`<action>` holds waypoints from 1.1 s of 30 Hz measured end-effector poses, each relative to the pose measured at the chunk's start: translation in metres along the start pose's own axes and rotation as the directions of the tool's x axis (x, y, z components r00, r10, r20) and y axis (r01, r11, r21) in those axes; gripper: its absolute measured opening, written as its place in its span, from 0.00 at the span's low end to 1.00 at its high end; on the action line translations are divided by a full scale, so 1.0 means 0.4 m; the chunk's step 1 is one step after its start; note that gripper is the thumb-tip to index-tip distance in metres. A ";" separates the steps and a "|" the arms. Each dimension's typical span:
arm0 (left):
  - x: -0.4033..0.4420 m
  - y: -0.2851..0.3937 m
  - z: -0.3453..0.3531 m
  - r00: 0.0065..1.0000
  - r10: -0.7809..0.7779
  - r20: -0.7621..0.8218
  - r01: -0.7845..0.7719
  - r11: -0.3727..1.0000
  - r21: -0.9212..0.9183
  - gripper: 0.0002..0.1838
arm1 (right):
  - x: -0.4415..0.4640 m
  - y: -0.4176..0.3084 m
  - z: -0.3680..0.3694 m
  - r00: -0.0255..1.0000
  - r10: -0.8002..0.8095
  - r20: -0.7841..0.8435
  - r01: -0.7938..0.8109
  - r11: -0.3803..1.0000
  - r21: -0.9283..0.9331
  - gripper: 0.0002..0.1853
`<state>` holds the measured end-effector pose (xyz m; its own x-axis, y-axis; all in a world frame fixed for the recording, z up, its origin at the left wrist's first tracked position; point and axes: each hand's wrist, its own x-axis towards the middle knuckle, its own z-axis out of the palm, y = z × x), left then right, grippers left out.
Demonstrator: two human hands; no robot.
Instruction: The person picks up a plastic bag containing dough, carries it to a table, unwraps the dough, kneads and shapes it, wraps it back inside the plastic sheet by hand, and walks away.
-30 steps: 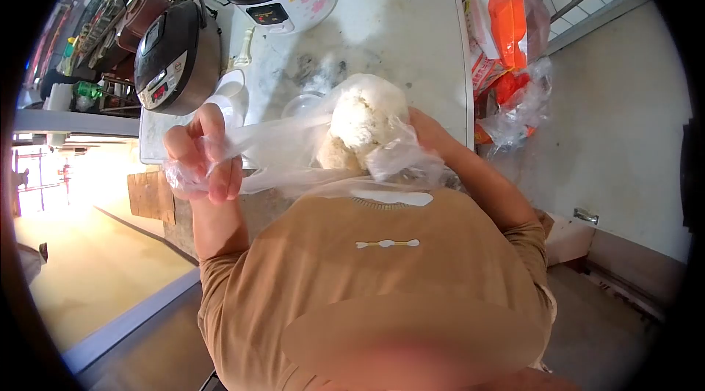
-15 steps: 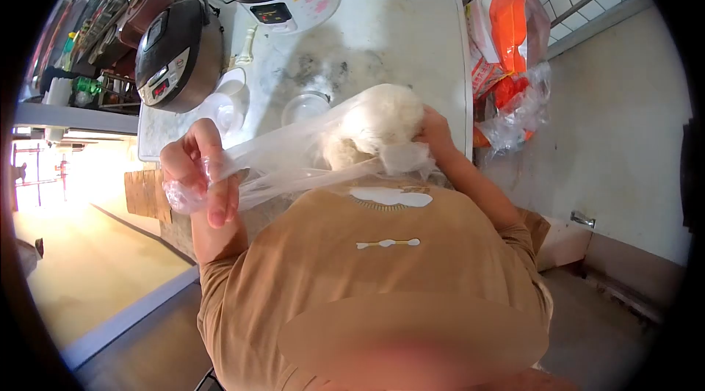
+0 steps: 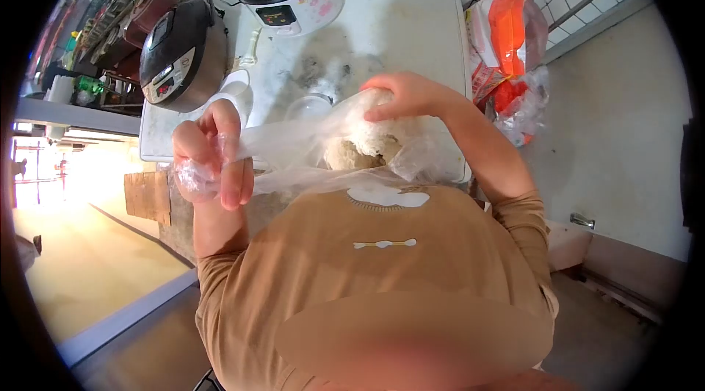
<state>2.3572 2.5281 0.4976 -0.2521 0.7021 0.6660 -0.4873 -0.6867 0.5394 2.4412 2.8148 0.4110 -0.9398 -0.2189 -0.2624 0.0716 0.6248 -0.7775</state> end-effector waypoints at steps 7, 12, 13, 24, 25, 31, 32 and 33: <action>-0.019 -0.003 -0.004 0.993 0.040 -0.111 -0.029 0.995 0.099 0.07 | 0.046 -0.048 0.034 0.995 0.035 0.089 -0.004 0.944 -0.330 0.27; -0.028 -0.042 0.001 0.984 -0.006 -0.178 0.054 0.962 0.268 0.07 | 0.060 -0.090 0.059 0.986 0.162 0.028 -0.135 0.894 -0.427 0.19; -0.032 -0.045 0.001 0.982 -0.031 -0.187 0.093 0.938 0.334 0.07 | 0.064 -0.088 0.069 0.990 0.131 -0.044 -0.135 0.861 -0.491 0.19; -0.070 0.010 -0.040 0.872 0.093 -0.481 -0.032 0.990 0.134 0.07 | -0.063 0.031 -0.024 0.812 -0.321 -0.487 0.239 0.945 -0.224 0.31; -0.068 0.010 -0.048 0.912 0.095 -0.399 -0.041 0.989 0.141 0.05 | -0.103 0.006 -0.017 0.826 -0.332 -0.456 0.200 0.928 -0.313 0.31; -0.041 0.007 -0.036 0.897 0.144 -0.419 -0.027 0.962 0.273 0.06 | -0.271 -0.079 0.064 0.918 -0.043 -0.393 -0.146 0.888 -0.437 0.23; -0.039 0.007 -0.039 0.901 0.140 -0.411 -0.016 0.957 0.290 0.06 | -0.281 -0.059 0.082 0.918 -0.006 -0.398 -0.183 0.882 -0.434 0.21; -0.038 0.008 -0.038 0.899 0.146 -0.412 -0.015 0.952 0.306 0.07 | -0.288 -0.037 0.096 0.915 0.033 -0.403 -0.221 0.876 -0.430 0.19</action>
<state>2.3468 2.5181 0.4815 -0.6429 0.6084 0.4653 -0.2048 -0.7219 0.6610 2.5613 2.8019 0.4307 -0.9919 0.1222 -0.0355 0.1266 0.9174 -0.3773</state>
